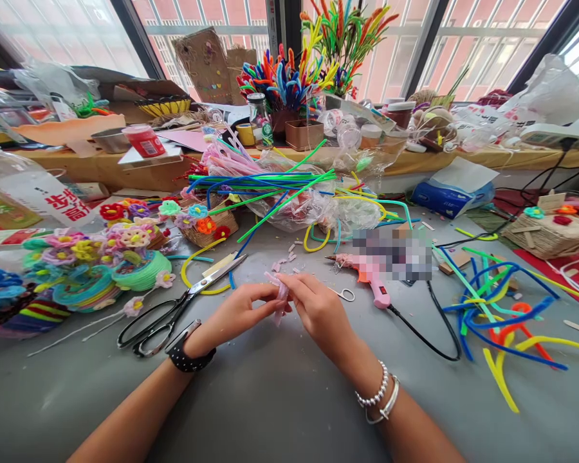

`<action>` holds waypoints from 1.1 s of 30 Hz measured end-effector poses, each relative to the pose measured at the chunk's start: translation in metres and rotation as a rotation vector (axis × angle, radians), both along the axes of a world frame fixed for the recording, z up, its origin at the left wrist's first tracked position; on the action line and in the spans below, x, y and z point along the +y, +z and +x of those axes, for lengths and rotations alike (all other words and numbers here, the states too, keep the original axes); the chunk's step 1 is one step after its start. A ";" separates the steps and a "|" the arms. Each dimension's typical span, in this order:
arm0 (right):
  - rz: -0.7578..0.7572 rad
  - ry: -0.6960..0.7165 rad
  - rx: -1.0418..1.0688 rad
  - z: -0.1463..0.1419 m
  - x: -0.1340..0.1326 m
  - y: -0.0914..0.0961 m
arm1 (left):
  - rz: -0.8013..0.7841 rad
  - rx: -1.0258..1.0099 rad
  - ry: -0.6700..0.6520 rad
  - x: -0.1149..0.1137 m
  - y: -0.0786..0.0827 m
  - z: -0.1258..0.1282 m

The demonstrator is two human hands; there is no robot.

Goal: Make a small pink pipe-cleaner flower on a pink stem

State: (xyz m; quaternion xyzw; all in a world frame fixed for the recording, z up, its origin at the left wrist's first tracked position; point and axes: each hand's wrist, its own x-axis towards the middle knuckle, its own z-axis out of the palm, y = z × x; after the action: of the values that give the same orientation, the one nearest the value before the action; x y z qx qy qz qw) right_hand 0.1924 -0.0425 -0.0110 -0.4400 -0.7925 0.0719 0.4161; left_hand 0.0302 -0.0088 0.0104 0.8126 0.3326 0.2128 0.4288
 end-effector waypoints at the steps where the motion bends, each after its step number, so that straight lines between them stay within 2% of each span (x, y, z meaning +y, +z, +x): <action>1: 0.022 -0.014 0.011 0.000 0.000 0.000 | 0.001 0.001 -0.008 0.000 0.000 0.000; 5: 0.071 -0.097 0.058 0.001 -0.001 0.002 | 0.069 -0.033 0.030 0.003 0.003 -0.005; 8: 0.060 -0.132 0.094 0.003 -0.001 0.005 | 0.184 -0.114 0.178 0.005 0.007 -0.009; 10: 0.037 -0.117 0.123 0.003 -0.001 0.007 | 0.206 -0.151 0.263 0.005 0.009 -0.010; 12: -0.001 -0.069 0.150 0.001 -0.002 0.009 | 0.112 -0.160 0.231 0.005 0.009 -0.009; 15: -0.048 -0.004 0.176 -0.002 -0.004 0.008 | -0.131 -0.131 0.027 0.002 0.006 -0.004; 17: -0.064 -0.005 0.176 -0.004 -0.005 0.007 | -0.260 -0.127 -0.052 0.000 0.002 -0.001; 23: -0.022 -0.146 0.183 -0.007 -0.008 0.003 | -0.547 -0.290 -0.020 -0.004 -0.002 0.004; 29: 0.048 -0.151 0.186 -0.010 -0.009 0.005 | -0.632 -0.363 -0.042 -0.006 -0.002 0.007; 33: 0.014 -0.157 0.235 -0.011 -0.009 0.003 | -0.579 -0.354 -0.026 -0.009 -0.001 0.008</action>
State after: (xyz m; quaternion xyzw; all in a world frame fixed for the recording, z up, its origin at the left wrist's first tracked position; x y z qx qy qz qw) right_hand 0.1816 -0.0515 -0.0078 -0.4863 -0.7019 0.0844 0.5135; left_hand 0.0384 -0.0180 0.0096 0.6118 0.2892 0.2417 0.6954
